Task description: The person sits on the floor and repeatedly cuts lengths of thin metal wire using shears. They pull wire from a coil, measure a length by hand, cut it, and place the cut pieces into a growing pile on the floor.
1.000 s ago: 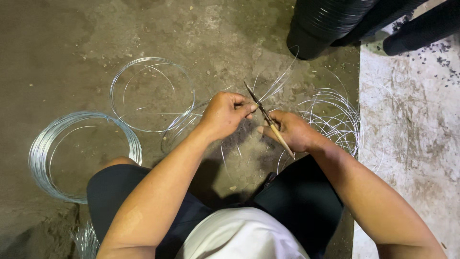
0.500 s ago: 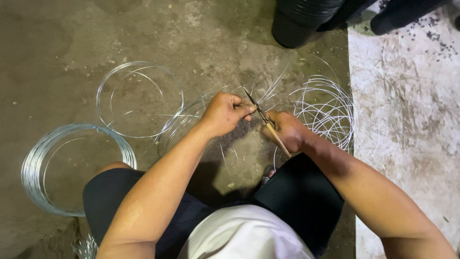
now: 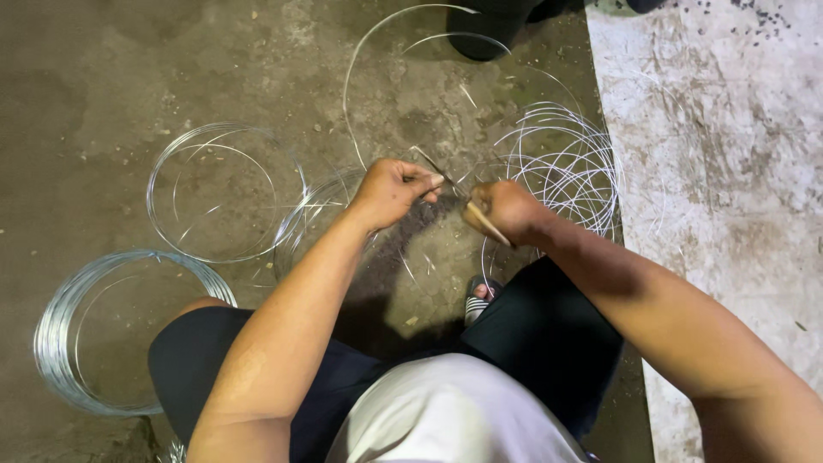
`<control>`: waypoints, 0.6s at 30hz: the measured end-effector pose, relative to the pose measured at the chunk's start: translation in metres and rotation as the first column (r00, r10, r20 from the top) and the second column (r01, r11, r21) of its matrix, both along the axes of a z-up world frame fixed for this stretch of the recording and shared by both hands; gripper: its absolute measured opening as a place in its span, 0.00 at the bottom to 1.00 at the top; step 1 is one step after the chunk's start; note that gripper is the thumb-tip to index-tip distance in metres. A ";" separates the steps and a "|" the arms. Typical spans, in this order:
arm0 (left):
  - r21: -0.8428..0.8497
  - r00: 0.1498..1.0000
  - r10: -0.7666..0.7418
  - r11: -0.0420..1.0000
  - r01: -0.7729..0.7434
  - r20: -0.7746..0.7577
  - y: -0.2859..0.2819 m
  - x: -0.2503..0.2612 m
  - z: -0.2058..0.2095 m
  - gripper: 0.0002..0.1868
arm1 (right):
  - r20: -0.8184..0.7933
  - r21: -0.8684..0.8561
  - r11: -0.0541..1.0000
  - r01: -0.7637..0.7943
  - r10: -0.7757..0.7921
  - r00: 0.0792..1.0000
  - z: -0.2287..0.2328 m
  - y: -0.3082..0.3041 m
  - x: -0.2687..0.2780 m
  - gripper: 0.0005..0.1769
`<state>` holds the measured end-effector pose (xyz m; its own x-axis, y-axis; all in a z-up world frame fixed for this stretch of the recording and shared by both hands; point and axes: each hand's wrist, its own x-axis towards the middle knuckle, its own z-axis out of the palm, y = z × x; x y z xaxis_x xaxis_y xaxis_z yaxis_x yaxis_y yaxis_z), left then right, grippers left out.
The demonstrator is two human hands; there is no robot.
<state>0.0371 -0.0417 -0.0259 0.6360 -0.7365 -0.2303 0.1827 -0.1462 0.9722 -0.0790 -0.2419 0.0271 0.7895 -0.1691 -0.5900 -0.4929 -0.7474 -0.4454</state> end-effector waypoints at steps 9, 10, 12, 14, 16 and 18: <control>0.143 0.987 -0.077 0.988 0.057 0.139 0.047 0.002 0.050 0.13 | 0.104 -0.381 0.918 0.108 -0.073 0.992 0.018 -0.126 -0.030 0.25; 0.123 0.988 -0.073 0.991 0.056 0.135 0.054 0.003 0.057 0.13 | 0.112 -0.376 0.918 0.128 -0.092 0.989 0.001 -0.142 -0.039 0.25; 0.079 0.990 -0.062 0.996 0.052 0.130 0.069 0.003 0.071 0.13 | 0.129 -0.368 0.915 0.167 -0.128 0.983 -0.050 -0.165 -0.066 0.26; 0.124 0.991 -0.031 0.992 0.015 0.129 0.085 0.007 0.085 0.13 | 0.072 -0.456 0.887 0.073 -0.045 0.996 -0.115 -0.177 -0.093 0.22; 0.142 0.994 -0.004 0.990 -0.012 0.107 0.099 0.009 0.094 0.12 | -0.056 -0.446 0.895 0.012 -0.041 0.998 -0.173 -0.182 -0.129 0.21; 0.141 0.997 0.020 0.990 -0.030 0.073 0.113 0.012 0.101 0.11 | -0.179 -0.396 0.918 -0.030 -0.045 0.983 -0.216 -0.179 -0.169 0.20</control>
